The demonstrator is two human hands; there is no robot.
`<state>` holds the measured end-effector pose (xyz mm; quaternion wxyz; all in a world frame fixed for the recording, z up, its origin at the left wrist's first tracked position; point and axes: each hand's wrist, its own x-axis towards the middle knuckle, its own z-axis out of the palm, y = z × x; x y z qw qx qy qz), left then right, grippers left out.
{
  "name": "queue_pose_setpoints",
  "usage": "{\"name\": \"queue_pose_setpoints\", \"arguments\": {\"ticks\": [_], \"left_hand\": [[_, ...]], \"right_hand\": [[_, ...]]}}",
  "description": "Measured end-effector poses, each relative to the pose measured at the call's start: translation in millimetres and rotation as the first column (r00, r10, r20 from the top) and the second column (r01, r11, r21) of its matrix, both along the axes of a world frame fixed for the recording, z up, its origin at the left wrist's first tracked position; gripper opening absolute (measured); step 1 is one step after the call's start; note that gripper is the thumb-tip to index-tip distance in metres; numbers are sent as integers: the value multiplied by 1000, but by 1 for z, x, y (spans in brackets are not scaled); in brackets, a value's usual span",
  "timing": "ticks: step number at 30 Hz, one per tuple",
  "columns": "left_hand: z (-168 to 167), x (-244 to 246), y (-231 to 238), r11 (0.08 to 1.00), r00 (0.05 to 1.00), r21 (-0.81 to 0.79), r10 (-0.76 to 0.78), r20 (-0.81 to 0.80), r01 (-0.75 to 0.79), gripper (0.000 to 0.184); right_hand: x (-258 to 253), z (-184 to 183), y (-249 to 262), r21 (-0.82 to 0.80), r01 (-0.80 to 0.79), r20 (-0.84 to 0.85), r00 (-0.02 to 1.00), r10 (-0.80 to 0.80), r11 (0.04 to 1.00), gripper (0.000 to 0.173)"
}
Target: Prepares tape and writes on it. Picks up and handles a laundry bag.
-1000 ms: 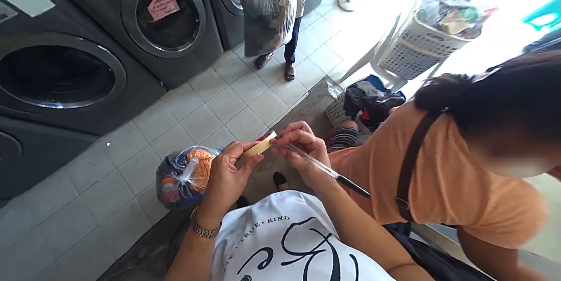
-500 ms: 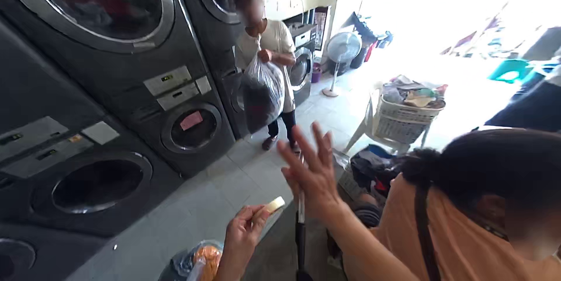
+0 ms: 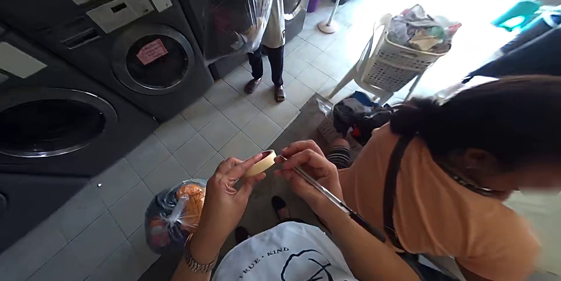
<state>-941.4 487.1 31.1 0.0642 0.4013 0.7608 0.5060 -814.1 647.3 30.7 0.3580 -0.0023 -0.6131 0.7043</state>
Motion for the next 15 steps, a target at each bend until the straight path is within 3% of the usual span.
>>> {"name": "queue_pose_setpoints", "arguments": {"ticks": [6, 10, 15], "left_hand": [[0, 17, 8, 998, 995, -41, -41, -86, 37, 30], [2, 25, 7, 998, 996, -50, -42, -80, 39, 31], [7, 27, 7, 999, 996, -29, -35, -78, 33, 29]], "right_hand": [[1, -10, -2, 84, 32, -22, 999, -30, 996, 12], [-4, -11, -4, 209, 105, -73, 993, -91, 972, 6], [-5, -7, -7, 255, 164, -97, 985, -143, 953, 7]]}}
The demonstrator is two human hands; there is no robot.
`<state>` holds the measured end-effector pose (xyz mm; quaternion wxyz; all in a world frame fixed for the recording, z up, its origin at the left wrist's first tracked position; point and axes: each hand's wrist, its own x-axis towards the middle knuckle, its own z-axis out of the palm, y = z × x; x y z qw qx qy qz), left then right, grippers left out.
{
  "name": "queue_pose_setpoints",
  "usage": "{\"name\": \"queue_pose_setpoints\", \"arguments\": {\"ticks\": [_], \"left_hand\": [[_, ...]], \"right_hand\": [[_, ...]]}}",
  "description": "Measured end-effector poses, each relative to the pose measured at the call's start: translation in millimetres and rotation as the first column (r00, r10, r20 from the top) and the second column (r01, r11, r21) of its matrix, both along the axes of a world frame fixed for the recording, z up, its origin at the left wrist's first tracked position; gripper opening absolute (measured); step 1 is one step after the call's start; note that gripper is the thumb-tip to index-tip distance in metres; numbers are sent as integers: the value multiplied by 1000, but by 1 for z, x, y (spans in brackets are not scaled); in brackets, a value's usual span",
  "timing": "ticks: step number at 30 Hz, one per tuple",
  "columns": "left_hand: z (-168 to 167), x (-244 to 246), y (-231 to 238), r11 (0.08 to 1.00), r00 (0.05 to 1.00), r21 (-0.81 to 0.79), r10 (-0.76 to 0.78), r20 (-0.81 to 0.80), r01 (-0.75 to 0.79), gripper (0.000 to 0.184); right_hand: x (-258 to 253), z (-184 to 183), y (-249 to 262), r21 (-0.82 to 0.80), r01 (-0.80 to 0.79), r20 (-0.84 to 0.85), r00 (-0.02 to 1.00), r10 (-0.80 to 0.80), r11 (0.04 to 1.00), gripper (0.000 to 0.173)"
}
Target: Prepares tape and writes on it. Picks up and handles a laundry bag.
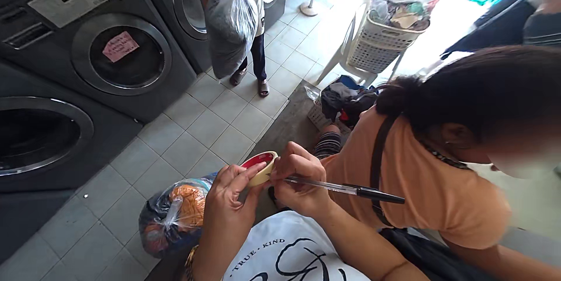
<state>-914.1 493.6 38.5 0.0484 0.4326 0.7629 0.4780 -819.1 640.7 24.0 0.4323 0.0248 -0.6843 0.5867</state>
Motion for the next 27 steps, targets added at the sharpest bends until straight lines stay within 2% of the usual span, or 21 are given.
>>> {"name": "queue_pose_setpoints", "arguments": {"ticks": [8, 13, 17, 23, 27], "left_hand": [[3, 1, -1, 1000, 999, 13, 11, -35, -10, 27], [3, 1, -4, 999, 1000, 42, 0, -12, 1, 28], [6, 2, -6, 999, 999, 47, 4, -40, -2, 28], [4, 4, -10, 999, 1000, 50, -3, -18, 4, 27], [1, 2, -10, 997, 999, 73, -20, 32, 17, 27]], "right_hand": [[0, 4, -1, 79, 9, 0, 1000, -9, 997, 7], [-1, 5, -3, -28, -23, -37, 999, 22, 999, 4], [-1, 5, -8, 8, 44, -34, 998, -43, 999, 6], [1, 5, -11, 29, 34, -49, 998, -32, 999, 7], [1, 3, -5, -81, -41, -55, 998, 37, 996, 5]]}}
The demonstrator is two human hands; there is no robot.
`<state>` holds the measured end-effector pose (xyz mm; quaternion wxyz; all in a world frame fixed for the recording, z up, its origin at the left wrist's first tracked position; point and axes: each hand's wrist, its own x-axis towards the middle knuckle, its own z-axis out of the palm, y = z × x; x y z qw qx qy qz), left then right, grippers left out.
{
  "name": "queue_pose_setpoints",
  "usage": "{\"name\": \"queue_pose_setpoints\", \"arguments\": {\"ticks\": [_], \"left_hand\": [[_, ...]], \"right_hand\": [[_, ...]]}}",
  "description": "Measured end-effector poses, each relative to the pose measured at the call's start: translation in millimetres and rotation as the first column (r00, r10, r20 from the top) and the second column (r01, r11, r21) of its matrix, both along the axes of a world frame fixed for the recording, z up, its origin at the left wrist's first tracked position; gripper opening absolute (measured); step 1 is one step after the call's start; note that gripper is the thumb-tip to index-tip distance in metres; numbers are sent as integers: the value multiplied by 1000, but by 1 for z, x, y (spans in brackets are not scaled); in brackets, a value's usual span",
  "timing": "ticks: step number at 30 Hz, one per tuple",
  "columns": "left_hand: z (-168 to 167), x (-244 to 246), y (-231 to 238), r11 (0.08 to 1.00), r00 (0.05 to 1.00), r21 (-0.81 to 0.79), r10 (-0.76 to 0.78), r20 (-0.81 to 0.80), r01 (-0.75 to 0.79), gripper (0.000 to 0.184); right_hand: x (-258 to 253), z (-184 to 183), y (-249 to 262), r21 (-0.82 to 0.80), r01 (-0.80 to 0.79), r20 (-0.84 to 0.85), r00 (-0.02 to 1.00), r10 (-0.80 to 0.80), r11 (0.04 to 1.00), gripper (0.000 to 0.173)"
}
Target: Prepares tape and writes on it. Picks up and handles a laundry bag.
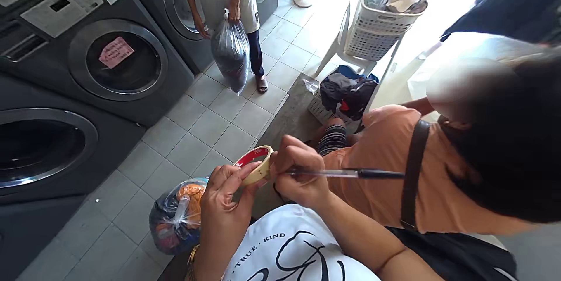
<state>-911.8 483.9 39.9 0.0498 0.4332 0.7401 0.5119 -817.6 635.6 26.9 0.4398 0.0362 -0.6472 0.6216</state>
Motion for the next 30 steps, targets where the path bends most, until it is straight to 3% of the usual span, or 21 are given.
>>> {"name": "queue_pose_setpoints", "arguments": {"ticks": [5, 13, 24, 30], "left_hand": [[0, -1, -1, 1000, 999, 4, -5, 41, 5, 27], [1, 3, 2, 1000, 1000, 9, -2, 30, 1, 26], [0, 3, 0, 999, 997, 51, -15, 77, 11, 26], [0, 2, -1, 997, 995, 76, -31, 95, 24, 26]], "right_hand": [[2, -4, 2, -32, -60, -12, 998, 60, 998, 5], [2, -5, -1, -3, 24, 6, 1000, -24, 1000, 6], [3, 0, 1, -68, -29, -28, 999, 27, 997, 7], [3, 2, 0, -26, -3, -16, 1000, 3, 1000, 7]]}}
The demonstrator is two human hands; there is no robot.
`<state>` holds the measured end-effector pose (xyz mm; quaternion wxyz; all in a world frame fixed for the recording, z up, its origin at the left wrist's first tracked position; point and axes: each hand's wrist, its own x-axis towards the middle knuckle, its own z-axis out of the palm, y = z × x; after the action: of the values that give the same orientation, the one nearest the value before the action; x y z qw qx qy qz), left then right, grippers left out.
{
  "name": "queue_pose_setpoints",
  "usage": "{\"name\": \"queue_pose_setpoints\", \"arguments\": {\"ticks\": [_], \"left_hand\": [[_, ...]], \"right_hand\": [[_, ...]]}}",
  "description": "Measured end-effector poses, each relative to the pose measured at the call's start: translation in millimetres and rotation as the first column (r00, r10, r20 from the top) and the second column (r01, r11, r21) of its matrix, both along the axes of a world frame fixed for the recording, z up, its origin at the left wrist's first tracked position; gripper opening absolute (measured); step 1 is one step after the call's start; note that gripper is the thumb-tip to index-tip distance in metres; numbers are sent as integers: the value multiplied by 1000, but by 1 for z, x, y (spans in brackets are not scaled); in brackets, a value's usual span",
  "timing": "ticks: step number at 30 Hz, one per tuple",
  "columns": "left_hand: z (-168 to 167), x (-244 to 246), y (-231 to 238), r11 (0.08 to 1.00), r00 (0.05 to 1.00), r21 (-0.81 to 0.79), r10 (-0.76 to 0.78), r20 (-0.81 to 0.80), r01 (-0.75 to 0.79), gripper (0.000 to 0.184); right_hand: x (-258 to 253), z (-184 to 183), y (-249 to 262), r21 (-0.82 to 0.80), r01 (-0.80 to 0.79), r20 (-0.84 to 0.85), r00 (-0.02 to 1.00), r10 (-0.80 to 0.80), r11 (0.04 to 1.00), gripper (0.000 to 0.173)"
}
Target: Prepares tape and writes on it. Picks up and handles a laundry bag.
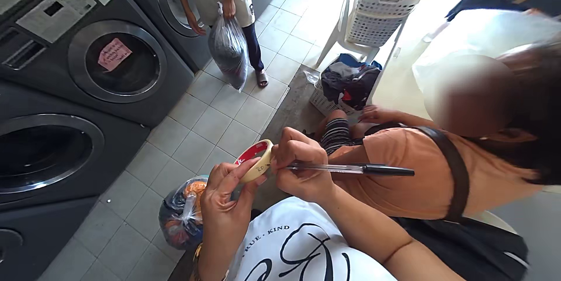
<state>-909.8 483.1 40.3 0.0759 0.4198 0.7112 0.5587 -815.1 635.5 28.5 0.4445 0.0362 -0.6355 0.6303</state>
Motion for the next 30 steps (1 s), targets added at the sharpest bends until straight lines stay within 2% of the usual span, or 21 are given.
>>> {"name": "queue_pose_setpoints", "arguments": {"ticks": [7, 13, 19, 25, 30], "left_hand": [[1, -1, 0, 1000, 1000, 1, 1, -7, -1, 25], [2, -3, 0, 1000, 1000, 4, -1, -10, 1, 26], [1, -2, 0, 999, 1000, 30, -22, 21, 22, 25], [2, 0, -1, 999, 1000, 45, -11, -15, 12, 25], [2, 0, -3, 999, 999, 49, -21, -27, 22, 25]], "right_hand": [[-1, 0, -1, 35, 25, 6, 1000, -26, 999, 6], [-5, 1, -5, -15, 57, -13, 998, -57, 998, 9], [-2, 1, -3, -81, 3, -43, 999, -7, 997, 10], [-2, 3, -10, 18, 108, -16, 994, -108, 994, 8], [-1, 5, -9, 9, 88, -30, 996, -88, 996, 8]]}}
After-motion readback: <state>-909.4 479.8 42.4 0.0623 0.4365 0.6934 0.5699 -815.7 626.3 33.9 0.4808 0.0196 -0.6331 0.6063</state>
